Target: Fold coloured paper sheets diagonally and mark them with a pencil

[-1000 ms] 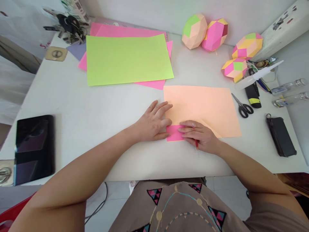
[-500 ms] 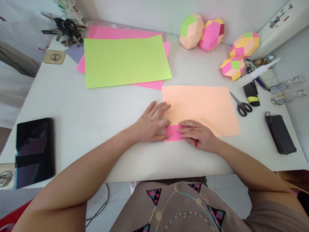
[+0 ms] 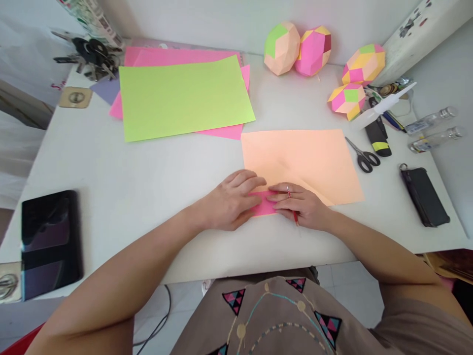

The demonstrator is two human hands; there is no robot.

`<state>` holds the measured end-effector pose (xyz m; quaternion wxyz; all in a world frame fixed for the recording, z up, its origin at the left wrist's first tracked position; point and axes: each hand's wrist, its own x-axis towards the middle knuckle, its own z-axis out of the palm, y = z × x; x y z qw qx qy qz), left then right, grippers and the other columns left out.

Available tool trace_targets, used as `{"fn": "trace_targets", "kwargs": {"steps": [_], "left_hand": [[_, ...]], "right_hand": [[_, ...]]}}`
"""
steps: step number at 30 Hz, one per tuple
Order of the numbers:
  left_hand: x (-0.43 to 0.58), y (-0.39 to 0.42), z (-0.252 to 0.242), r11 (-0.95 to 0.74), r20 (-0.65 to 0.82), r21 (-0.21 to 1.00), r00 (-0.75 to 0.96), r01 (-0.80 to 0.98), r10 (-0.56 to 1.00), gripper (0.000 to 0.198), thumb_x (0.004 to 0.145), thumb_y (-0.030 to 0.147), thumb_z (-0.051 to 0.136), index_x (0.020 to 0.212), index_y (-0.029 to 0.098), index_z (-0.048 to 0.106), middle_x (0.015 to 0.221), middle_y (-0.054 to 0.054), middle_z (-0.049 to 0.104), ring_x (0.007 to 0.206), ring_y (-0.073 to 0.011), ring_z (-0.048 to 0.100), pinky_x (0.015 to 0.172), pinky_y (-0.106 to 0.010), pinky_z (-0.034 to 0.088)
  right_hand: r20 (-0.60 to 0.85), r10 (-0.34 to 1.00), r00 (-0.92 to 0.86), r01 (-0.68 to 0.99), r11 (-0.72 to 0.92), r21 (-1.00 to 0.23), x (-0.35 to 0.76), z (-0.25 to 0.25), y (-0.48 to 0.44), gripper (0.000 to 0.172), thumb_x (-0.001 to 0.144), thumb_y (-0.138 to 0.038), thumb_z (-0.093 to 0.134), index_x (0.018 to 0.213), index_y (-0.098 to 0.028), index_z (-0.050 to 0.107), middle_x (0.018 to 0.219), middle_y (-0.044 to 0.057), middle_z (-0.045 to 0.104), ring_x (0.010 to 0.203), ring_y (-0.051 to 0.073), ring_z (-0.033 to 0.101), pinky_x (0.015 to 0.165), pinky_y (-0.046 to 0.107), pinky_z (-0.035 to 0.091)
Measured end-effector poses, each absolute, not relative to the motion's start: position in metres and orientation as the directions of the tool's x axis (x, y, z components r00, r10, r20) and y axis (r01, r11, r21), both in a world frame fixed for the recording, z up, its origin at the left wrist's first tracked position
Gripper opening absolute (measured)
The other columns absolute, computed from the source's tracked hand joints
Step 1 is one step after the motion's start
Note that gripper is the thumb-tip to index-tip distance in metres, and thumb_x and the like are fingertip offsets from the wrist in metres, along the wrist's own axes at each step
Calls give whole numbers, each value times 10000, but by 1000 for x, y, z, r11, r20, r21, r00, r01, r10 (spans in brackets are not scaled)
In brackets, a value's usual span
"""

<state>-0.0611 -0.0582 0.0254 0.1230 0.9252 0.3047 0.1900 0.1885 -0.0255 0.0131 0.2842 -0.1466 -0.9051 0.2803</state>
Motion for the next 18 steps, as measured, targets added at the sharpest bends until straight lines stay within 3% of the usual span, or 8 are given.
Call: {"fn": "trace_targets", "kwargs": {"steps": [5,9,14,18], "left_hand": [[-52,-63,29,-825,244,383,816,416,525,207,871,76,426,923,128,619,1175,-123,597,1072,-242,516,906,-397,475],[-47,-65,30,-815,221,394,816,426,533,257,871,66,406,1010,132,612,1152,-111,613,1034,-225,525,885,-380,476],[-40,-67,31,-829,185,319,828,459,530,390,853,123,434,1222,164,554,1191,-118,556,1053,-256,491,915,-410,447],[-37,-70,30,-833,147,256,832,490,535,433,822,131,459,1242,190,548,1132,-108,542,1033,-265,479,906,-416,442]], "right_hand": [[426,431,-795,109,794,-598,191,11,-27,156,879,-105,557,964,-202,644,1060,79,709,1169,205,575,930,402,547],[411,439,-799,110,779,-618,192,10,-27,149,887,-116,550,961,-205,645,1040,71,711,1174,201,569,922,395,550],[390,482,-785,95,715,-692,192,10,-25,134,895,-140,558,978,-203,643,1074,83,693,1170,205,564,905,395,551],[410,573,-710,58,628,-776,197,19,-27,87,902,-244,577,903,-194,649,864,79,694,996,213,614,803,385,545]]}}
